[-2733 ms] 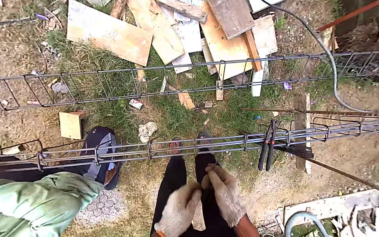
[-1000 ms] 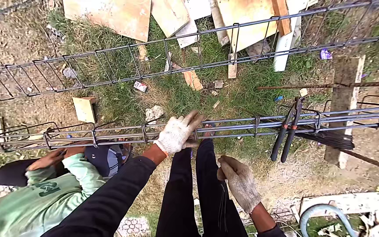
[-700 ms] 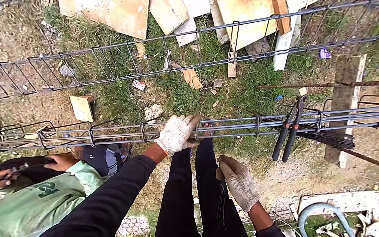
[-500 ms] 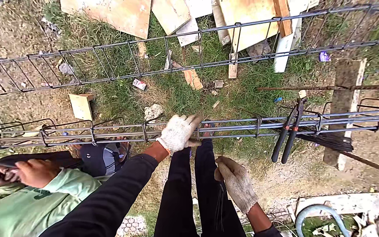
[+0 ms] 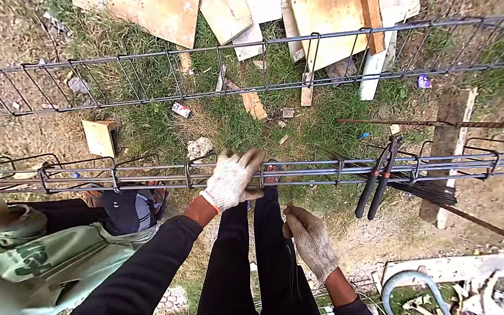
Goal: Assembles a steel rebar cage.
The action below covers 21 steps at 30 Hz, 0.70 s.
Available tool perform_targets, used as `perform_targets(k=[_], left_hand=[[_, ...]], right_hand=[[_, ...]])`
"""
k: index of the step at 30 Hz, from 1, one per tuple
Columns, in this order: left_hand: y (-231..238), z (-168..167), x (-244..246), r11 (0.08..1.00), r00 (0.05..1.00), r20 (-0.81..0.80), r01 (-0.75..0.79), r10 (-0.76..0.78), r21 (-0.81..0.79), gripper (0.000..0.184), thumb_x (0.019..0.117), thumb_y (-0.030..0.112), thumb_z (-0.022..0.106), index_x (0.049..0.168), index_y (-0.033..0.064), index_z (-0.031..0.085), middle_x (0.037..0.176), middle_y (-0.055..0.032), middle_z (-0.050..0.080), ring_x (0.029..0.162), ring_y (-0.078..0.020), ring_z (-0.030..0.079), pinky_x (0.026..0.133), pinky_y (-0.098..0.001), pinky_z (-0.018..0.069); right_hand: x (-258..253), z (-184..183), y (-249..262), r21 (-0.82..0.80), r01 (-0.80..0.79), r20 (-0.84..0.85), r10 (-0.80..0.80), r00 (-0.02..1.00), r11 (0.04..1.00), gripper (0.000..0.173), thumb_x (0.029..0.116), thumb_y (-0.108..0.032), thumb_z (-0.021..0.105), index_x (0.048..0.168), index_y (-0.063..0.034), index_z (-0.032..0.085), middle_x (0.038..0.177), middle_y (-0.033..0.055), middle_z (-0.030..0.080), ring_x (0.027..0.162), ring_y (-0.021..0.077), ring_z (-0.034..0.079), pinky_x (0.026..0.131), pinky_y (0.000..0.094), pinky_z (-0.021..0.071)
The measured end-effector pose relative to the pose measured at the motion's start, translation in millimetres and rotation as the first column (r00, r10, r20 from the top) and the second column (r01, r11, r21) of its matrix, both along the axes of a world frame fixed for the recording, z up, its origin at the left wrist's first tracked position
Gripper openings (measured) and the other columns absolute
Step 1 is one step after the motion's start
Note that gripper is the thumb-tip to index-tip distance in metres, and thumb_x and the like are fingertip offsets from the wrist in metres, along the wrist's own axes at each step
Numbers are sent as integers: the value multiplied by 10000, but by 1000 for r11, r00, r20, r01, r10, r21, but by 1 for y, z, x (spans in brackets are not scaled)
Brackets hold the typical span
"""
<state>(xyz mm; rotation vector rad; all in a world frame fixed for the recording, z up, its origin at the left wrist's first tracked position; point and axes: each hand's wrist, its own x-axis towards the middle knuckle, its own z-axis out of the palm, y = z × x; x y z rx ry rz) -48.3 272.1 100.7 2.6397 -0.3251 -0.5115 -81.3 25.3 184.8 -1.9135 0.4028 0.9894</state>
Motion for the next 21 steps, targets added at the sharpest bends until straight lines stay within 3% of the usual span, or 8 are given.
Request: perform_targets(k=[2,4,6,8,11,15,18,21], left_hand=[[3,11,-14,993,993,62,-100,104,-67,845,799,592,761,1500,195,510,1504,-103,541,1326,-337,550,1113,-657,344],[-5,25,-34,945,954,47,-284,295,-162,537,926,446,665,1378,156,632,1341,-99,645,1214,-301,603,1044,-582,431],[-20,41,-52,831,866,-188,-499,464,-248,404,992,397,593,1308,161,681,1192,-41,697,1065,-192,663,931,-468,554],[-37,55,-62,618,696,-469,-711,545,-336,347,1001,375,599,1266,171,691,1054,21,711,893,-98,680,801,-369,606],[-50,67,-62,352,501,-713,-862,490,-364,320,987,319,643,1241,131,694,960,23,730,821,-89,690,760,-325,602],[-55,64,-61,117,374,-834,-926,405,-358,225,988,226,652,1134,78,736,831,-27,719,707,-131,677,667,-305,590],[-51,59,-63,66,368,-866,-927,338,-368,198,960,197,679,1099,70,739,798,-47,705,679,-145,660,649,-310,578],[-43,60,-63,29,373,-898,-926,235,-377,191,954,149,686,1105,40,725,807,-75,701,679,-156,657,647,-306,575]], right_hand=[[4,-1,3,-31,-45,35,46,998,999,284,1048,-212,520,1133,-58,743,704,-27,689,606,95,657,598,291,586],[8,-1,6,-62,-97,56,100,993,993,278,1036,-232,534,1121,-83,752,723,-39,695,617,82,657,609,291,587],[8,-2,10,-85,-142,81,149,986,986,273,1030,-244,544,1120,-97,756,737,-45,699,619,74,655,612,290,589],[4,-3,14,-122,-195,140,211,967,973,280,1026,-259,550,1120,-109,766,756,-47,710,622,65,659,606,296,596],[1,-1,19,-167,-266,174,294,940,949,293,1020,-287,541,1090,-136,781,781,-42,723,633,73,661,614,333,595],[3,10,24,-29,-254,60,255,965,967,276,1022,-267,543,1074,-139,781,793,-38,713,612,75,627,584,316,560],[6,18,25,136,-89,-106,103,989,987,259,1021,-229,551,1052,-96,771,681,-16,628,506,97,522,476,302,470],[13,28,22,328,171,-369,-41,929,929,239,1004,-180,531,1034,-50,730,558,-32,453,429,79,397,410,267,385]])
